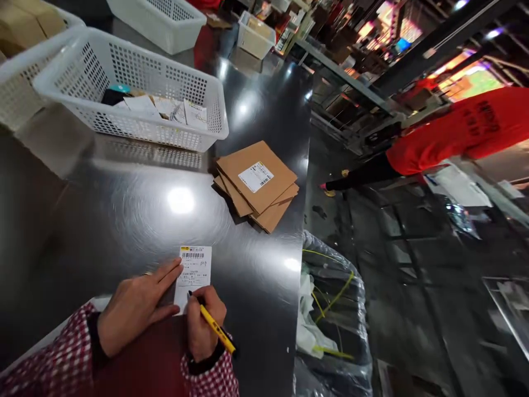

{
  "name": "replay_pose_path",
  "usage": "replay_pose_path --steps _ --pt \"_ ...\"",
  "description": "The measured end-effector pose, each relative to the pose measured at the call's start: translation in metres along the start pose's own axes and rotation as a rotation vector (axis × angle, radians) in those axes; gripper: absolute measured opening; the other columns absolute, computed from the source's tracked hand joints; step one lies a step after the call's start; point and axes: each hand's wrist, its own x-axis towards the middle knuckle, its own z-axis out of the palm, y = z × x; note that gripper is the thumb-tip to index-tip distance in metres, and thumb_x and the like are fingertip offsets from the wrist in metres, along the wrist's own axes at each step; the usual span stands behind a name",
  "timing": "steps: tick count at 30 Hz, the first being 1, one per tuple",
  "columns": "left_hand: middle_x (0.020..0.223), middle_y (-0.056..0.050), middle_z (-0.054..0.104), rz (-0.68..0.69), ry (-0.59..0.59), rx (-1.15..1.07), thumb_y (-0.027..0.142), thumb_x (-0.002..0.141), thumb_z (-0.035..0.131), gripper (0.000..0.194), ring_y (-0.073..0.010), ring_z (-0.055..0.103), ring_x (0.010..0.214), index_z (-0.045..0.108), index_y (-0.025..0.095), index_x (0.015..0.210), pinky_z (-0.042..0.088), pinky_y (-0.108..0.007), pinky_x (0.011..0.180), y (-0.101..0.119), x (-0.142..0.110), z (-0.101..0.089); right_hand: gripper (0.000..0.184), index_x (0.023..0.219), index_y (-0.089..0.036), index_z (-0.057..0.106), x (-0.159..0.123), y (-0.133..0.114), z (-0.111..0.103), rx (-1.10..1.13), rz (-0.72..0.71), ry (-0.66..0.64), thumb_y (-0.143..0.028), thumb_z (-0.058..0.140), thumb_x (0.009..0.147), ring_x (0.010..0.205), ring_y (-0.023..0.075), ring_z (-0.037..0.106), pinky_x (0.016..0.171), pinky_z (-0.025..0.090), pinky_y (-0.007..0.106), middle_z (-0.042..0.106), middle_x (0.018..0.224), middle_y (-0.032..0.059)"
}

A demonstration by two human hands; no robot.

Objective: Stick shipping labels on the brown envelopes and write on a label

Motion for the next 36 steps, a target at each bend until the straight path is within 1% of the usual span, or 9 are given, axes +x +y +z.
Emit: replay_pose_path --steps 4,6,8,13,19,23,29,33,36 --pt "0.16 0.001 0.013 -0.037 -0.059 0.003 0.034 0.087 0.066 0.076 -0.0289 0.066 0.102 0.031 0.024 0.153 0.06 -0.046 0.084 0.003 0.001 0.002 0.019 0.061 -0.02 0.054 0.0 0.002 -0.002 -0.062 -0.055 -0.072 -0.024 0.05 0.079 0.047 0.0118 0.051 0.046 0.038 0.022 0.056 0.052 -0.0017" --pt "0.159 0.002 0.011 -0.039 -0.07 0.015 0.033 0.088 0.064 0.074 -0.028 0.067 0.097 0.03 0.022 0.153 0.061 -0.045 0.081 0.005 0.002 0.003 0.019 0.063 -0.02 0.056 0.001 0.0 -0.002 -0.096 -0.087 -0.109 -0.024 0.05 0.081 0.048 0.012 0.052 0.047 0.039 0.023 0.058 0.053 -0.0013" --pt "0.159 0.003 0.011 -0.032 -0.072 0.034 0.031 0.09 0.061 0.071 -0.0275 0.068 0.092 0.03 0.025 0.153 0.062 -0.044 0.077 0.006 0.004 0.005 0.018 0.066 -0.02 0.057 0.002 -0.003 -0.001 -0.121 -0.114 -0.121 -0.023 0.05 0.082 0.048 0.0121 0.054 0.047 0.039 0.023 0.059 0.055 -0.0009" --pt "0.158 0.006 0.013 -0.032 -0.074 0.048 0.033 0.091 0.058 0.067 -0.0286 0.068 0.091 0.03 0.031 0.153 0.063 -0.044 0.072 0.006 0.005 0.005 0.016 0.068 -0.02 0.057 0.004 -0.008 -0.001 -0.149 -0.171 -0.129 -0.02 0.051 0.083 0.049 0.0114 0.054 0.049 0.039 0.022 0.06 0.056 -0.0017" --pt "0.158 0.008 0.008 -0.041 -0.072 0.037 0.032 0.09 0.06 0.071 -0.0289 0.067 0.093 0.029 0.03 0.153 0.064 -0.045 0.07 0.007 0.005 0.008 0.018 0.067 -0.019 0.057 0.004 -0.007 0.001 -0.189 -0.201 -0.131 -0.02 0.051 0.084 0.049 0.0108 0.055 0.049 0.04 0.021 0.061 0.057 -0.0012" --pt "0.159 0.006 0.01 -0.042 -0.046 0.032 0.033 0.089 0.062 0.073 -0.0281 0.067 0.09 0.028 0.029 0.153 0.064 -0.046 0.07 0.007 0.005 0.009 0.017 0.067 -0.019 0.056 0.003 -0.005 0.002 -0.2 -0.205 -0.103 -0.02 0.051 0.083 0.049 0.0105 0.054 0.049 0.04 0.021 0.06 0.057 -0.0014" --pt "0.159 0.006 0.011 -0.034 -0.052 0.029 0.031 0.088 0.063 0.073 -0.0267 0.067 0.087 0.03 0.029 0.153 0.064 -0.045 0.069 0.006 0.004 0.008 0.017 0.066 -0.019 0.055 0.003 -0.006 0.001 -0.191 -0.239 -0.141 -0.018 0.051 0.083 0.049 0.0105 0.054 0.049 0.04 0.021 0.06 0.056 -0.0015" --pt "0.159 0.006 0.011 -0.028 -0.032 0.037 0.035 0.088 0.063 0.073 -0.026 0.067 0.084 0.031 0.029 0.153 0.064 -0.045 0.067 0.006 0.005 0.01 0.019 0.065 -0.019 0.053 0.003 -0.006 -0.001 -0.187 -0.253 -0.172 -0.017 0.05 0.083 0.049 0.0103 0.053 0.049 0.039 0.021 0.059 0.056 -0.0016" --pt "0.158 0.005 0.014 -0.022 -0.024 0.049 0.035 0.087 0.065 0.073 -0.025 0.067 0.084 0.032 0.028 0.152 0.064 -0.043 0.066 0.006 0.005 0.009 0.018 0.065 -0.019 0.054 0.003 -0.006 0.0 -0.221 -0.246 -0.154 -0.017 0.05 0.083 0.049 0.0104 0.054 0.048 0.038 0.021 0.059 0.056 -0.0016"
